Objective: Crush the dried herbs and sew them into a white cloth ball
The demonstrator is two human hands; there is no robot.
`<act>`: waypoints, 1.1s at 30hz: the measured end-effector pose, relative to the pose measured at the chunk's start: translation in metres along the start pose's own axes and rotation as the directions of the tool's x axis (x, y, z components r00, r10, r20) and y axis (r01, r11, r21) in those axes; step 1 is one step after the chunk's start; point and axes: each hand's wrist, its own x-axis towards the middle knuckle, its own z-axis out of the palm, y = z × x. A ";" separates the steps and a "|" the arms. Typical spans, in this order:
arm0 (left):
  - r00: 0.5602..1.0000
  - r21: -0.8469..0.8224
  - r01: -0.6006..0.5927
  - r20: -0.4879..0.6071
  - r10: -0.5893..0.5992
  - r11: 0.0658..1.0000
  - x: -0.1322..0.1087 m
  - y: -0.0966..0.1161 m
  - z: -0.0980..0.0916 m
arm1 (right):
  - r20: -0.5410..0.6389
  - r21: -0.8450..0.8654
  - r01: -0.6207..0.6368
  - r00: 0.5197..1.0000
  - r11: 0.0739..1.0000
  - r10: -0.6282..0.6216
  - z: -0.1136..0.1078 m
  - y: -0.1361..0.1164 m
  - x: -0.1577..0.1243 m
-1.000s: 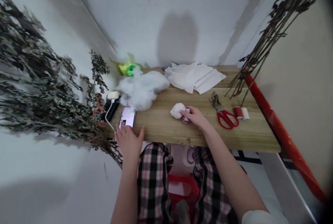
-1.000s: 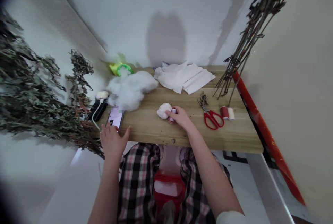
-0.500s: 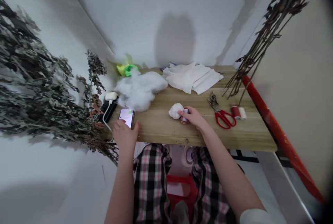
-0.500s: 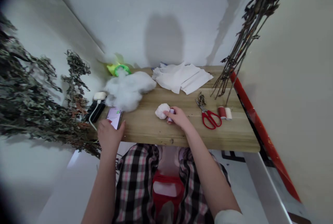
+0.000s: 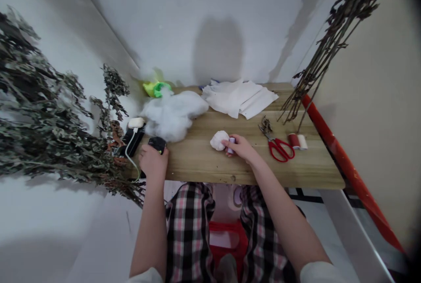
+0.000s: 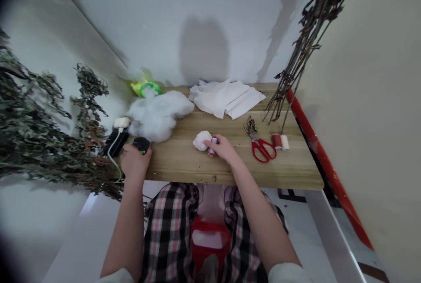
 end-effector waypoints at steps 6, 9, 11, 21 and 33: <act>1.000 -0.011 0.017 0.021 -0.017 1.000 0.002 0.001 -0.001 | -0.007 0.001 -0.004 1.000 1.000 0.004 0.000 0.000 0.001; 1.000 -0.022 0.027 0.014 -0.026 0.999 0.002 0.001 -0.001 | -0.008 0.008 -0.006 1.000 1.000 0.006 0.001 0.000 0.001; 1.000 -0.031 0.025 0.006 -0.025 0.999 0.002 0.001 0.000 | -0.005 0.006 -0.002 1.000 1.000 0.002 0.001 -0.001 0.000; 0.999 -0.043 0.033 0.015 -0.032 0.999 0.005 0.004 0.000 | -0.008 0.005 -0.009 1.000 1.000 0.009 0.001 -0.002 0.000; 0.999 -0.051 0.049 0.018 -0.048 0.997 0.012 0.011 -0.002 | -0.006 0.004 -0.014 1.000 1.000 0.014 0.001 -0.004 -0.001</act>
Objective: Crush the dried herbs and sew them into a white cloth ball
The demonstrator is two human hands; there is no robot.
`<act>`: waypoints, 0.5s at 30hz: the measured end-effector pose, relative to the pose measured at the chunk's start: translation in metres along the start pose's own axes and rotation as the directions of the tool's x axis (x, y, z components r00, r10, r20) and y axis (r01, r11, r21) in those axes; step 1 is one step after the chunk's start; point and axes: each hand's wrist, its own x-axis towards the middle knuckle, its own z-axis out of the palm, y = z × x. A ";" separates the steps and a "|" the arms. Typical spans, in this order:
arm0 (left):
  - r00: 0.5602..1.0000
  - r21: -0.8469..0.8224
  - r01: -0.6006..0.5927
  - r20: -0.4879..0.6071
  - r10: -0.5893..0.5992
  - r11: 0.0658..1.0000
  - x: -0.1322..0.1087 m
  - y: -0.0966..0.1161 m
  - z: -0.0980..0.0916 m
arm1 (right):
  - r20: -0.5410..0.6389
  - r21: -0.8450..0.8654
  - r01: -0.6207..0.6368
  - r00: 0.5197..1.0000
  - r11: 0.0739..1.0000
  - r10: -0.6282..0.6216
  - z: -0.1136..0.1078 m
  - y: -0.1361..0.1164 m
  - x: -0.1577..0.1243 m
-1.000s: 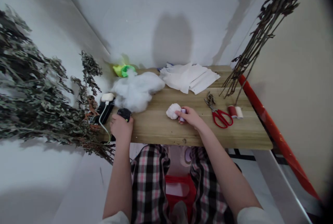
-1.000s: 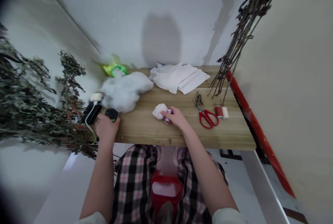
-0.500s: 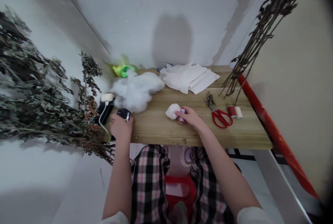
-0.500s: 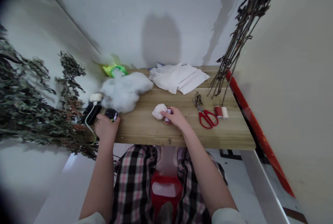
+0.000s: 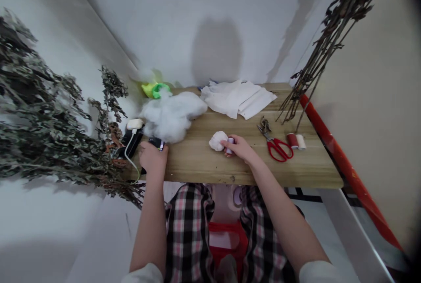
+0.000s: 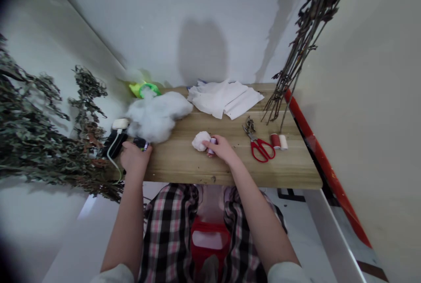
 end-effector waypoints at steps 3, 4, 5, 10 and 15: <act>1.000 -0.014 0.006 -0.012 -0.006 1.000 0.000 0.001 0.000 | 0.000 0.003 -0.001 1.000 1.000 0.001 0.000 0.000 0.000; 1.000 -0.019 0.002 -0.018 -0.002 1.000 0.000 0.002 0.001 | 0.001 0.006 0.001 1.000 1.000 -0.001 0.000 0.000 0.000; 1.000 -0.021 -0.004 -0.024 0.003 1.000 0.000 0.002 0.002 | 0.001 0.009 0.003 1.000 1.000 -0.003 0.000 0.000 0.000; 0.999 -0.038 -0.001 -0.046 0.000 0.999 0.002 0.000 0.005 | -0.008 0.017 -0.003 1.000 1.000 0.003 0.000 0.002 0.001; 0.983 -0.158 -0.100 -0.168 0.073 0.982 -0.022 -0.015 -0.002 | -0.002 0.018 -0.011 1.000 1.000 0.011 0.000 0.001 0.001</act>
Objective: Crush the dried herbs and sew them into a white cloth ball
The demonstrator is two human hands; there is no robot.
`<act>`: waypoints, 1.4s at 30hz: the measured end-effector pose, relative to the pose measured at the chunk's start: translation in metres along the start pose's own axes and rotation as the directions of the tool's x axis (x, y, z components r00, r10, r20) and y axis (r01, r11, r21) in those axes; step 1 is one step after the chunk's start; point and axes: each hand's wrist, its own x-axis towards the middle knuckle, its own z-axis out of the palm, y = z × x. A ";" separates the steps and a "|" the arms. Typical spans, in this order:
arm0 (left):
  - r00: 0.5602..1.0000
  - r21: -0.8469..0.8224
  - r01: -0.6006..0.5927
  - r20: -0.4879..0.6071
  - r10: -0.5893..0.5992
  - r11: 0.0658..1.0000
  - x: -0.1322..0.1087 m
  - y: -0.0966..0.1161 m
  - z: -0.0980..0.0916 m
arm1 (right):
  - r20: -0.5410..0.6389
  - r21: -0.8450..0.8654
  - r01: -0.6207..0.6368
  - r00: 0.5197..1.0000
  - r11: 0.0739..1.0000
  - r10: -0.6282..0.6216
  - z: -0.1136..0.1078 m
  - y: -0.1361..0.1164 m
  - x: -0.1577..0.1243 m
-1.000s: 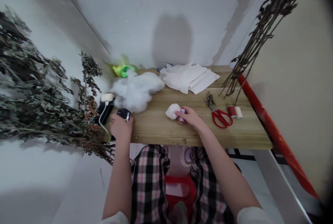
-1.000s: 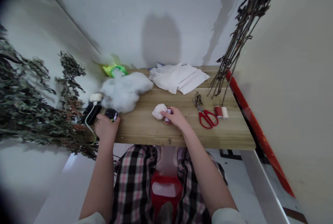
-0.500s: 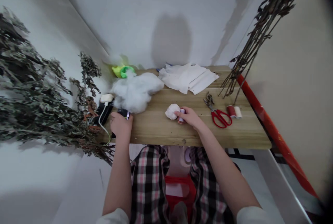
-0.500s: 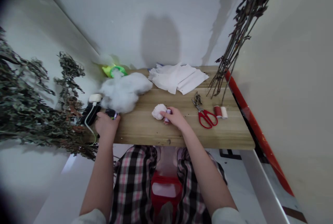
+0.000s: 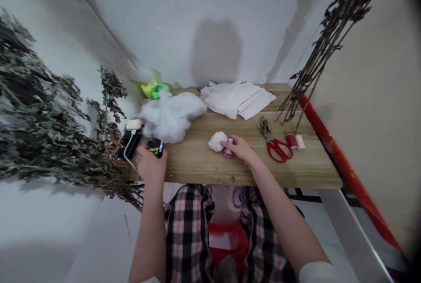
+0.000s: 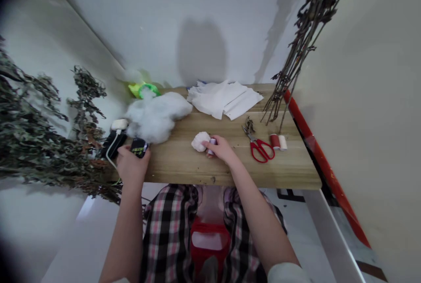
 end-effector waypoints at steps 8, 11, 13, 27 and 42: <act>0.983 -0.092 -0.149 -0.118 0.138 0.985 -0.081 -0.012 -0.021 | -0.003 -0.011 0.016 1.000 1.000 -0.016 -0.001 0.003 0.001; 0.986 -0.097 -0.110 -0.137 0.096 0.989 -0.092 -0.014 -0.018 | -0.003 -0.006 0.019 1.000 1.000 -0.019 -0.001 0.006 0.002; 0.988 -0.097 -0.093 -0.130 0.080 0.991 -0.093 -0.015 -0.016 | -0.006 -0.007 0.021 1.000 1.000 -0.021 -0.001 0.005 0.002; 0.993 -0.055 -0.114 -0.016 0.113 0.992 -0.087 -0.014 -0.012 | -0.015 -0.017 0.009 1.000 1.000 -0.010 0.001 0.003 0.001; 0.990 -0.060 -0.144 -0.018 0.143 0.988 -0.087 -0.010 -0.014 | -0.002 -0.022 0.007 1.000 1.000 -0.008 -0.001 0.005 0.003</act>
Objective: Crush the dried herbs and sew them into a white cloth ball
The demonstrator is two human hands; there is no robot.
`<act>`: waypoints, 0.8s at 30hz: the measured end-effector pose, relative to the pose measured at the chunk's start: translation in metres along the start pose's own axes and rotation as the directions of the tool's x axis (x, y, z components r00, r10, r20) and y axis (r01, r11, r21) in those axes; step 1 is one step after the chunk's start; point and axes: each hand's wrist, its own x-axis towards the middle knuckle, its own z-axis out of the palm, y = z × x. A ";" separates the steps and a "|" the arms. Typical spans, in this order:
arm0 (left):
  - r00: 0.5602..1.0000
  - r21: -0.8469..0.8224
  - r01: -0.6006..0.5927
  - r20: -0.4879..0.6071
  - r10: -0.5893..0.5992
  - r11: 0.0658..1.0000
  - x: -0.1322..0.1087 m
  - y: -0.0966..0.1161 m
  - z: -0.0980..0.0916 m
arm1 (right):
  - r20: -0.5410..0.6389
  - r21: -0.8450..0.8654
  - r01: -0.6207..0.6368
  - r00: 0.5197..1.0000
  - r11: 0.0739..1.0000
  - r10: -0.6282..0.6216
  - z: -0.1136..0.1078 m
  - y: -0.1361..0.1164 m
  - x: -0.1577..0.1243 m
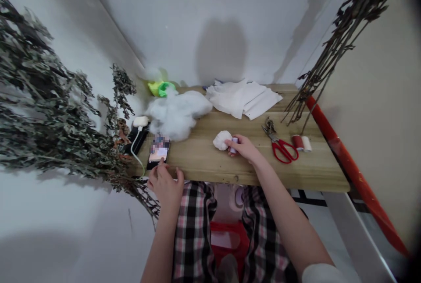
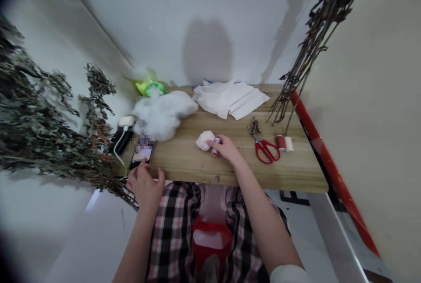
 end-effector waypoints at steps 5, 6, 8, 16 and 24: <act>1.000 0.012 0.018 0.011 -0.018 1.000 0.000 0.000 0.001 | -0.004 0.013 0.013 1.000 1.000 -0.013 0.000 0.000 0.000; 1.000 0.010 0.024 0.018 -0.024 1.000 0.000 0.001 0.001 | -0.007 0.012 0.014 1.000 1.000 -0.014 0.000 0.000 0.000; 0.999 -0.002 0.032 0.028 -0.031 1.000 0.000 0.001 0.000 | -0.009 0.011 0.014 1.000 1.000 -0.014 0.000 0.000 0.000; 0.995 -0.074 -0.082 -0.061 0.077 0.994 -0.002 0.003 -0.004 | -0.015 0.014 0.015 1.000 1.000 -0.015 0.001 0.000 -0.001; 0.875 -0.391 -0.380 0.142 0.463 0.838 0.005 0.061 -0.011 | -0.016 0.009 0.008 1.000 1.000 -0.008 0.002 -0.003 -0.002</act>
